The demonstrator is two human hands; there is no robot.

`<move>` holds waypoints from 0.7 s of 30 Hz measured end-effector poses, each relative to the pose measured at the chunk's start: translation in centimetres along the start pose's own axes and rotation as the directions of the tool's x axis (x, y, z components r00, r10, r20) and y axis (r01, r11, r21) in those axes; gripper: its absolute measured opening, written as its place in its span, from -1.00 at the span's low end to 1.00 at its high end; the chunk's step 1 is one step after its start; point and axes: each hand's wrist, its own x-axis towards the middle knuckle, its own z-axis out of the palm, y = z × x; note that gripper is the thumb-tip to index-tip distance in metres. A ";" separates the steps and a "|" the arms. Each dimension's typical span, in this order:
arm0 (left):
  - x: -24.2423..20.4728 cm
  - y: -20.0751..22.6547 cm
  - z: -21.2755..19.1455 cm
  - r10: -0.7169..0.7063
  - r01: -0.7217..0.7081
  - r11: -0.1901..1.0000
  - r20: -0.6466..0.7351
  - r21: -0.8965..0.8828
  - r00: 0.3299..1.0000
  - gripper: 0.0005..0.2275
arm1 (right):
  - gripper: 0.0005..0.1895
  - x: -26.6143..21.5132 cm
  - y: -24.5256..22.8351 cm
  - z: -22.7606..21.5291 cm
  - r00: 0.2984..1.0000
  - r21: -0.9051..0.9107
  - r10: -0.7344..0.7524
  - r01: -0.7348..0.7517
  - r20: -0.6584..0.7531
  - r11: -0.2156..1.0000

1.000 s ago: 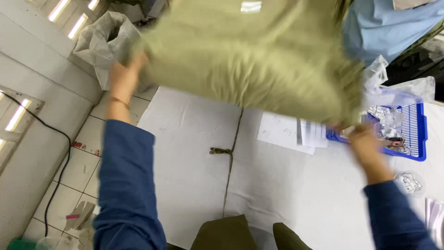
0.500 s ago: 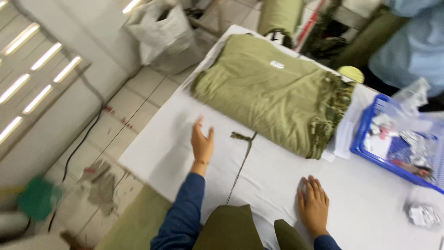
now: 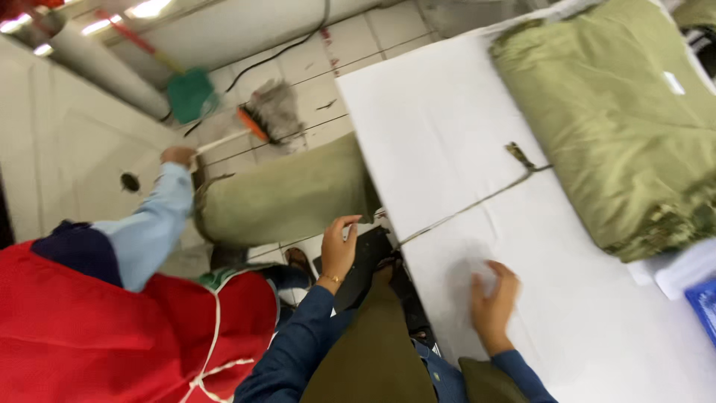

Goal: The person irons a small white label onto the back of a folded military-style shirt using a steam iron. After pressing the label, they lift the garment and move it to the floor, then return to the table to iron another shirt.

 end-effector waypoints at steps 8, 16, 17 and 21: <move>-6.9 -8.3 -5.5 -0.494 0.484 0.846 0.010 -0.224 0.869 -0.79 | -0.61 3.5 -13.7 12.8 0.665 0.286 -0.160 -0.085 0.730 0.954; -9.3 -13.4 -7.4 -0.625 0.624 0.740 0.086 -0.250 0.776 -0.75 | 0.06 9.7 -10.7 30.2 0.544 0.045 0.627 -0.774 0.558 0.632; -9.7 -14.8 -7.2 -0.616 0.610 0.742 0.077 -0.279 0.784 -0.76 | 0.10 10.4 -10.1 31.5 0.639 -0.010 0.673 -0.723 0.373 0.691; -9.7 -14.6 -8.4 -0.732 0.731 0.629 0.114 -0.265 0.672 -0.73 | -0.18 11.9 -9.5 32.7 0.588 0.845 0.611 -0.423 0.530 -0.327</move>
